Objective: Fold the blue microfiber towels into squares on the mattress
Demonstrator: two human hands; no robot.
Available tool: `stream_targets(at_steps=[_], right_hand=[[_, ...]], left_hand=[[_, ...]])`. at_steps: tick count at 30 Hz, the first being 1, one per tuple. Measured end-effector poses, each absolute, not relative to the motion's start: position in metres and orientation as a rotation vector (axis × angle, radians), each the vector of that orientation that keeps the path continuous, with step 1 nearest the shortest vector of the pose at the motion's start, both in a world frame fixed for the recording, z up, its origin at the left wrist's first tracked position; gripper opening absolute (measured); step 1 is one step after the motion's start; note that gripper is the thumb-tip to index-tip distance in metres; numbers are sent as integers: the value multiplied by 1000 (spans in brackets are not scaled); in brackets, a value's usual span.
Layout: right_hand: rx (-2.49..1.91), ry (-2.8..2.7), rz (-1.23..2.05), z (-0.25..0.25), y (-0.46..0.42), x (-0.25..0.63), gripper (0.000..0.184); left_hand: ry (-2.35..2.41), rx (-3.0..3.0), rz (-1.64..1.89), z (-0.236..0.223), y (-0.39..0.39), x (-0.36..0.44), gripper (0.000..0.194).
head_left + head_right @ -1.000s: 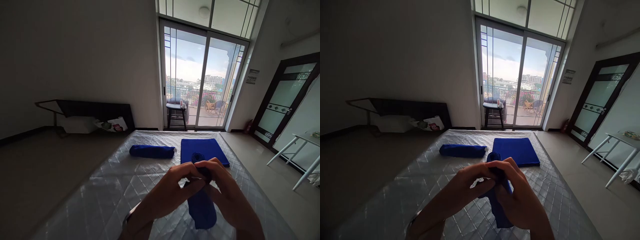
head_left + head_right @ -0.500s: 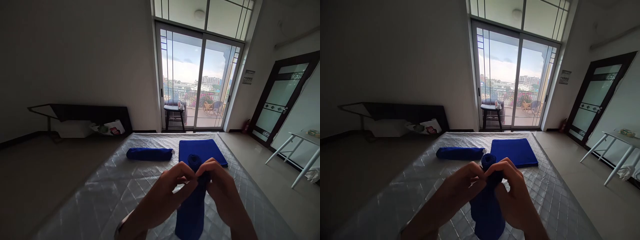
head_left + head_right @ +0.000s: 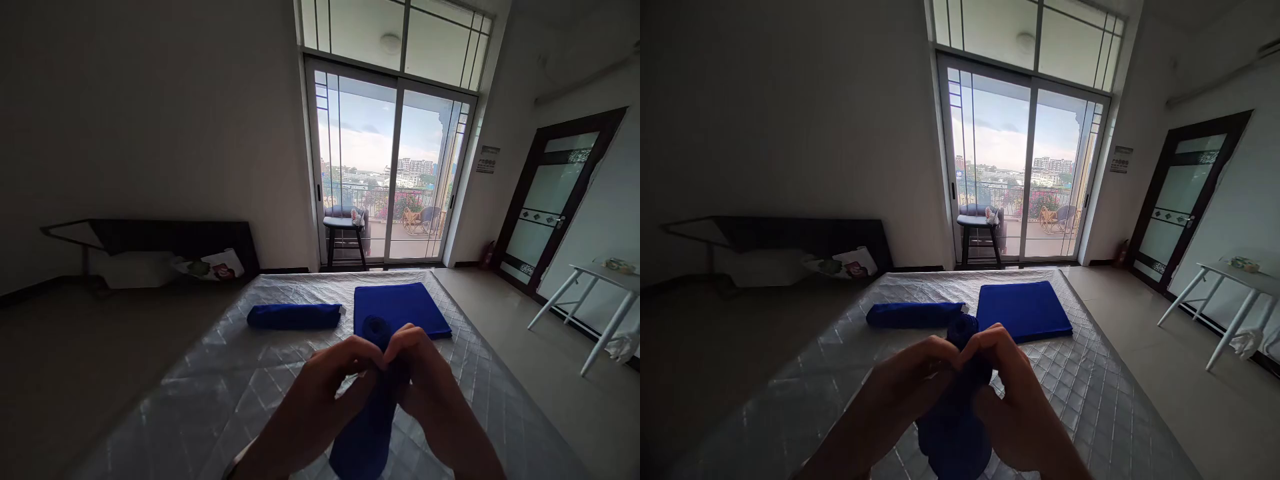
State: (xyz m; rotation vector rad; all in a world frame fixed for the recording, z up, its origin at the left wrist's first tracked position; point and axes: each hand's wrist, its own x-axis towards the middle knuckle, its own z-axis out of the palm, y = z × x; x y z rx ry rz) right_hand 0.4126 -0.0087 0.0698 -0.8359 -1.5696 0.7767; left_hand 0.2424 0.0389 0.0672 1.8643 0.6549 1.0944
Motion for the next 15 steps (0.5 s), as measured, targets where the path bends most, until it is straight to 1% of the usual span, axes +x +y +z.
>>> stream_targets(at_steps=[3,8,11,15], right_hand=[[-839,-1590,724,69,-9,412,14],[-800,-1618,693,70,-10,411,8],[-762,-1665,723,72,-15,410,9],[-821,-1744,700,77,-26,412,18]], left_hand=[[667,1887,1121,68,34,243,10],[698,1971,1119,76,25,239,6],[694,2068,1022,91,20,228,8],[769,2219,919,115,13,194,8]])
